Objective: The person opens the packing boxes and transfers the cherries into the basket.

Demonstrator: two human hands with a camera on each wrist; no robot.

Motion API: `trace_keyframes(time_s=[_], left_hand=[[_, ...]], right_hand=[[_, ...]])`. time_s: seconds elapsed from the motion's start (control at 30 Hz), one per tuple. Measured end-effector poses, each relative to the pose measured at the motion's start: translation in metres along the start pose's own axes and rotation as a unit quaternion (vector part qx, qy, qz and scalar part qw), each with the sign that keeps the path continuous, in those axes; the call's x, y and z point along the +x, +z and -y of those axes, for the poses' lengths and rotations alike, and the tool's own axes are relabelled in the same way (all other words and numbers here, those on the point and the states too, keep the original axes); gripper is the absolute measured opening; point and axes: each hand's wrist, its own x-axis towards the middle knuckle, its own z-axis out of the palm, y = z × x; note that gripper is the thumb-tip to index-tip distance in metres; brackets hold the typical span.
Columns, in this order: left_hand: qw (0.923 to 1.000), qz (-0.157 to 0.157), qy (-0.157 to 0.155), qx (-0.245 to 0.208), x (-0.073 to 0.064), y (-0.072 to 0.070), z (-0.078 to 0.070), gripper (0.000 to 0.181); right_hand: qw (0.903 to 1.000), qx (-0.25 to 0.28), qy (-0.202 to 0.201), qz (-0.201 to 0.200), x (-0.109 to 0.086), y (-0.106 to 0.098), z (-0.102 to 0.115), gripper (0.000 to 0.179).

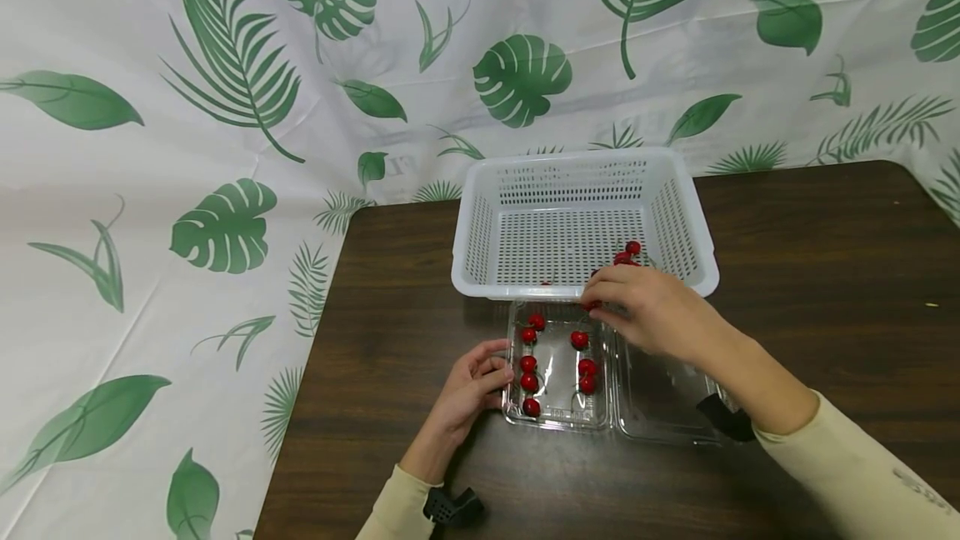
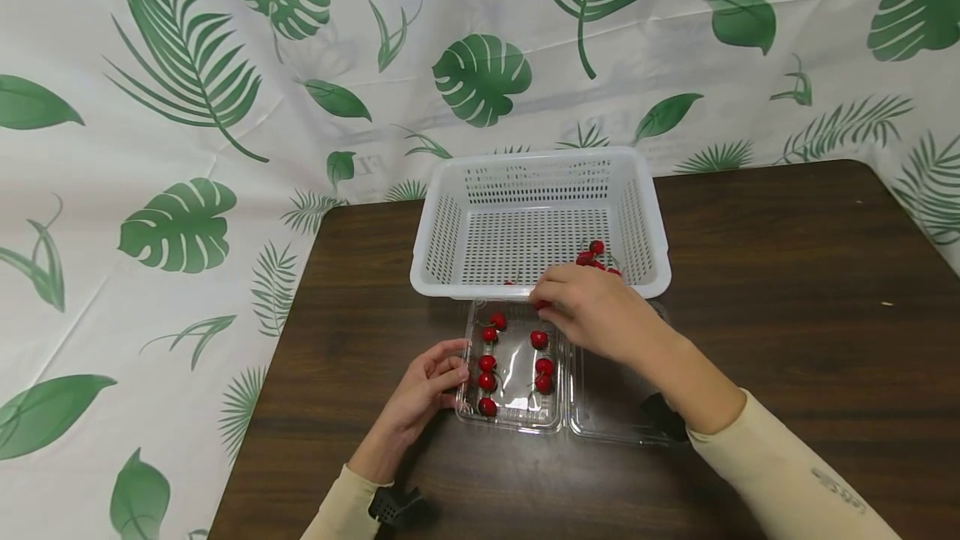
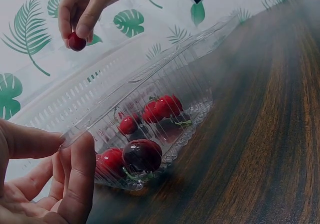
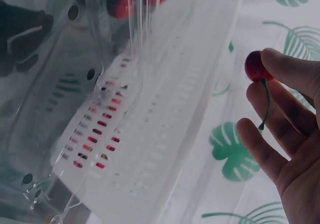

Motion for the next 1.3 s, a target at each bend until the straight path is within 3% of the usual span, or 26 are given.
trace_keyframes(time_s=[0.37, 0.7, 1.13, 1.3], left_hand=[[1.0000, 0.001, -0.001, -0.001, 0.000, 0.000, 0.000, 0.047], [1.0000, 0.000, 0.002, -0.001, 0.001, 0.000, 0.002, 0.047], [1.0000, -0.001, 0.000, 0.002, 0.001, -0.001, 0.002, 0.047], [1.0000, 0.003, 0.001, 0.000, 0.001, -0.001, 0.002, 0.047]], right_hand=[[0.9954, 0.006, 0.091, -0.029, -0.007, -0.007, -0.015, 0.029], [0.9833, -0.009, 0.178, -0.036, -0.017, -0.006, -0.027, 0.030], [0.9823, -0.011, 0.177, -0.060, -0.029, -0.003, -0.041, 0.026], [0.9797, -0.012, 0.193, -0.051, -0.033, -0.003, -0.043, 0.026]])
